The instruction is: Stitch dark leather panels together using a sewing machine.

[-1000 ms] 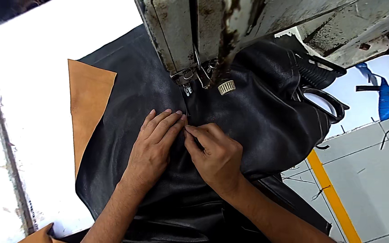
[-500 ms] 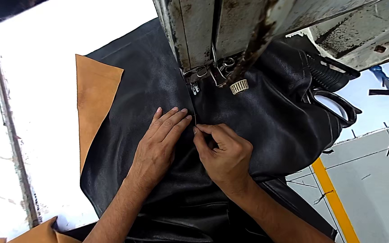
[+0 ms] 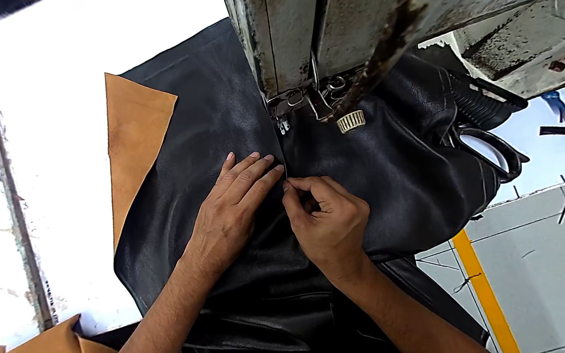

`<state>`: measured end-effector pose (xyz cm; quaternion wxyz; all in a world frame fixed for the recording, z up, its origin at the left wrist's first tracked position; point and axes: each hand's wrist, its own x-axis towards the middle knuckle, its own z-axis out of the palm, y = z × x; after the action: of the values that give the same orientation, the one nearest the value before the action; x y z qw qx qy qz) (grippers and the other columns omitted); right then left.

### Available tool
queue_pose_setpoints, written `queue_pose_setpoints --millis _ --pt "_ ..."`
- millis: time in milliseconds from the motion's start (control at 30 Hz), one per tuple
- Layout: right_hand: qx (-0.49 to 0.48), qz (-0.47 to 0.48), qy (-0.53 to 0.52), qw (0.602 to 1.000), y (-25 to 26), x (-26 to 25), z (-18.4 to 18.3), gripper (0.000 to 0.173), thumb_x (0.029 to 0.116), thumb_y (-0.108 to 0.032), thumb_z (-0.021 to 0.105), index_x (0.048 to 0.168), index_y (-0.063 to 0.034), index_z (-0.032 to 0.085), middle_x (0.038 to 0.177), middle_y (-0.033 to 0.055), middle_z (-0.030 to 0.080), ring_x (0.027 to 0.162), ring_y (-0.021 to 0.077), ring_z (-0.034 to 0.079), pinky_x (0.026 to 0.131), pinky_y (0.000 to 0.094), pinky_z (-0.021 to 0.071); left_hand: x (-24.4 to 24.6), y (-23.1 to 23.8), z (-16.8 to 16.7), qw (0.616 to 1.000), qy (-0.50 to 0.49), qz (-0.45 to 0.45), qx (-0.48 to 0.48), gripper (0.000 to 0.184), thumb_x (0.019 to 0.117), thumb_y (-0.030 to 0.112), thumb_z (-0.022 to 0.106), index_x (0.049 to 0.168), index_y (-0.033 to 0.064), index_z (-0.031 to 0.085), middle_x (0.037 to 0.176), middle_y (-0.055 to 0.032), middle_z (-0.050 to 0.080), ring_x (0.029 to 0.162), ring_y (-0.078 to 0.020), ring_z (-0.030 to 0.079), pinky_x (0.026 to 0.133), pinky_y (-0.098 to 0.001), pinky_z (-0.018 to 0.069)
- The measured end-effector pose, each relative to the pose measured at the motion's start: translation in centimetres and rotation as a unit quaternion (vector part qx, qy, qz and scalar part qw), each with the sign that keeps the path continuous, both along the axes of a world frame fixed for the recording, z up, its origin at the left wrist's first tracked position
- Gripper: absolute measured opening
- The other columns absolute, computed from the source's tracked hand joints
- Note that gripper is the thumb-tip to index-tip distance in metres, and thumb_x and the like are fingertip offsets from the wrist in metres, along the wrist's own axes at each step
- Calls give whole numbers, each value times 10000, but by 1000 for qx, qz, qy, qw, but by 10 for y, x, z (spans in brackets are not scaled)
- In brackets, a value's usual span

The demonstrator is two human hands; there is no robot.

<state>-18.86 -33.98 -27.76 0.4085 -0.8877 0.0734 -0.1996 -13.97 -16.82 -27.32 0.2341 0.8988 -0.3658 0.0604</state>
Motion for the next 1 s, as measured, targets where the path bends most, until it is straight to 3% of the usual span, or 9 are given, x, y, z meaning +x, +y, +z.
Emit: queue_pose_setpoints --millis 400,467,533,567,633,667,733,900,1000 --pt "12 35 47 998 -8 1 9 103 923 -194 709 956 -123 776 819 -27 690 594 29 606 483 207 498 -4 -7 8 997 -10 7 78 412 1045 43 444 1396 126 642 1483 -105 581 1424 -315 500 1220 -614 299" --pt "-5 76 64 995 -27 8 26 159 936 -219 723 1052 -120 766 918 -1 724 693 67 675 560 244 579 -4 -10 14 995 -24 -1 96 397 1042 48 436 1377 92 645 1463 -93 599 1399 -306 522 1206 -583 332" --pt "-81 94 19 992 -46 22 35 263 977 -218 674 1193 -79 733 1117 75 719 957 169 697 775 333 598 -3 -10 16 994 -22 -14 102 406 1045 42 414 1387 67 631 1460 -86 607 1394 -285 535 1198 -540 368" --pt "-115 109 13 987 -54 31 34 322 1000 -223 628 1270 -63 701 1254 110 686 1149 236 650 949 413 549 -4 -9 16 994 -17 -17 102 412 1048 40 403 1398 69 620 1468 -89 600 1400 -285 531 1194 -542 372" --pt "-176 185 68 964 -66 45 21 476 1059 -304 507 1486 -96 544 1543 100 513 1484 280 405 1229 566 276 -8 -8 15 995 -3 -21 102 430 1051 47 395 1430 91 594 1506 -99 565 1428 -298 501 1194 -572 363" --pt "-218 220 100 946 -70 50 14 546 1082 -372 434 1576 -140 433 1633 65 404 1554 266 278 1261 597 171 -9 -7 13 995 2 -20 100 436 1054 61 398 1447 106 584 1525 -97 547 1445 -299 480 1199 -586 351" --pt "-290 248 115 917 -77 57 2 596 1098 -460 312 1637 -205 313 1694 30 287 1587 248 175 1271 606 109 -9 -6 10 995 1 -13 98 409 1087 140 412 1459 139 579 1540 -73 535 1464 -279 458 1210 -587 335" --pt "-311 255 120 907 -84 67 -2 598 1102 -474 243 1633 -211 325 1688 46 301 1589 254 169 1271 603 90 -5 -11 6 995 -1 7 95 402 1114 230 385 1459 173 585 1541 -56 537 1468 -262 455 1215 -592 319" --pt "-315 250 101 910 -87 79 -5 608 1098 -492 248 1578 -172 439 1631 118 401 1568 295 239 1273 610 95 5 -13 6 996 9 7 91 407 1120 251 377 1467 176 577 1545 -56 533 1475 -255 445 1223 -592 307"
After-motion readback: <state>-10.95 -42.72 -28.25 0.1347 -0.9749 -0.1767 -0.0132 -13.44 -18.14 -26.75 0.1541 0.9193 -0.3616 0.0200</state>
